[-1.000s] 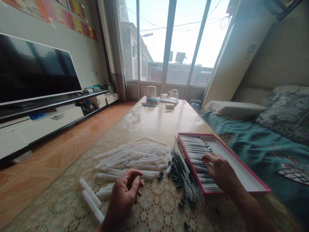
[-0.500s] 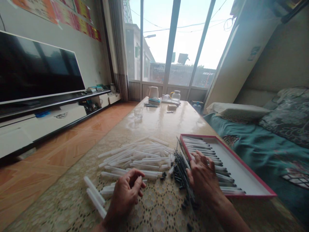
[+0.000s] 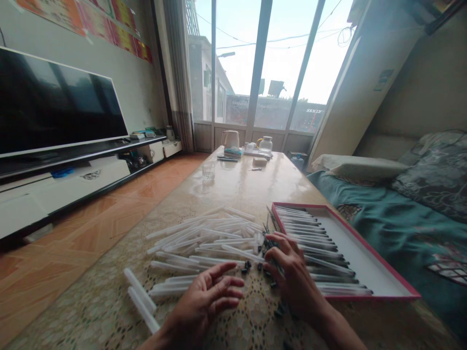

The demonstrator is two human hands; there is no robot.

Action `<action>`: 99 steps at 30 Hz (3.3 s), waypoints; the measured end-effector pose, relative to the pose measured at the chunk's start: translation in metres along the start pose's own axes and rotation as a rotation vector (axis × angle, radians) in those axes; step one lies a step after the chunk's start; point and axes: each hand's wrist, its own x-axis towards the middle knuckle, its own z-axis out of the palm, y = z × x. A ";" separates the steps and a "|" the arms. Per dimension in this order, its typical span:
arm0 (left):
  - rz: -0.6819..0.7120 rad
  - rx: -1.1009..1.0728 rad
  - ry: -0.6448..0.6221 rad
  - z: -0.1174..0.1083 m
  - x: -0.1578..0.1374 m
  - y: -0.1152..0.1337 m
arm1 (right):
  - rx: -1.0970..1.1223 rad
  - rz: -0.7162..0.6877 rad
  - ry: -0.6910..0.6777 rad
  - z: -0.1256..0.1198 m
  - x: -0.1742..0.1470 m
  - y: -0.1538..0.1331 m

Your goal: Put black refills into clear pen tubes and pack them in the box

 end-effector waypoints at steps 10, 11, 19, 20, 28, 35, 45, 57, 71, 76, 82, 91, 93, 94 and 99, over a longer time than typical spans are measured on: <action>0.028 -0.117 0.122 0.004 -0.002 0.001 | 0.010 0.061 -0.006 -0.003 0.002 -0.003; 0.035 -0.124 0.135 0.004 -0.003 0.001 | -0.073 0.118 0.022 -0.004 0.003 -0.001; 0.097 -0.177 0.238 0.005 -0.006 0.001 | -0.416 0.219 -0.003 0.001 0.002 0.001; 0.102 -0.176 0.245 0.005 -0.006 0.001 | -0.425 0.226 -0.004 0.002 0.001 0.002; 0.176 -0.149 0.306 0.003 -0.004 0.004 | -0.456 0.256 0.005 0.005 -0.001 0.005; 0.157 -0.123 0.310 0.006 -0.005 0.006 | -0.479 0.234 0.012 0.009 0.001 0.001; 0.220 -0.164 0.345 -0.002 -0.002 0.004 | -0.345 0.260 0.108 0.003 0.001 0.005; 0.321 -0.198 0.499 0.000 -0.005 0.017 | 0.218 -0.062 0.087 0.000 -0.004 -0.010; 0.185 -0.193 0.235 0.000 -0.003 0.003 | 0.449 -0.005 -0.047 0.005 -0.007 -0.026; 0.067 -0.327 0.165 -0.002 -0.002 -0.002 | 0.679 0.107 -0.119 -0.002 -0.006 -0.032; 0.152 -0.482 0.259 -0.010 -0.001 0.004 | 0.308 0.021 -0.345 -0.026 -0.008 -0.010; 0.115 -0.300 0.249 -0.001 -0.004 0.003 | 0.241 -0.023 -0.534 -0.028 -0.023 -0.006; 0.120 -0.268 0.263 -0.001 -0.004 0.003 | 0.279 -0.035 -0.518 -0.024 -0.020 -0.005; 0.120 -0.252 0.263 0.000 -0.004 0.003 | 0.311 -0.031 -0.502 -0.023 -0.018 -0.005; 0.116 -0.208 0.197 0.001 -0.003 0.001 | 0.492 0.114 -0.339 -0.016 -0.005 -0.016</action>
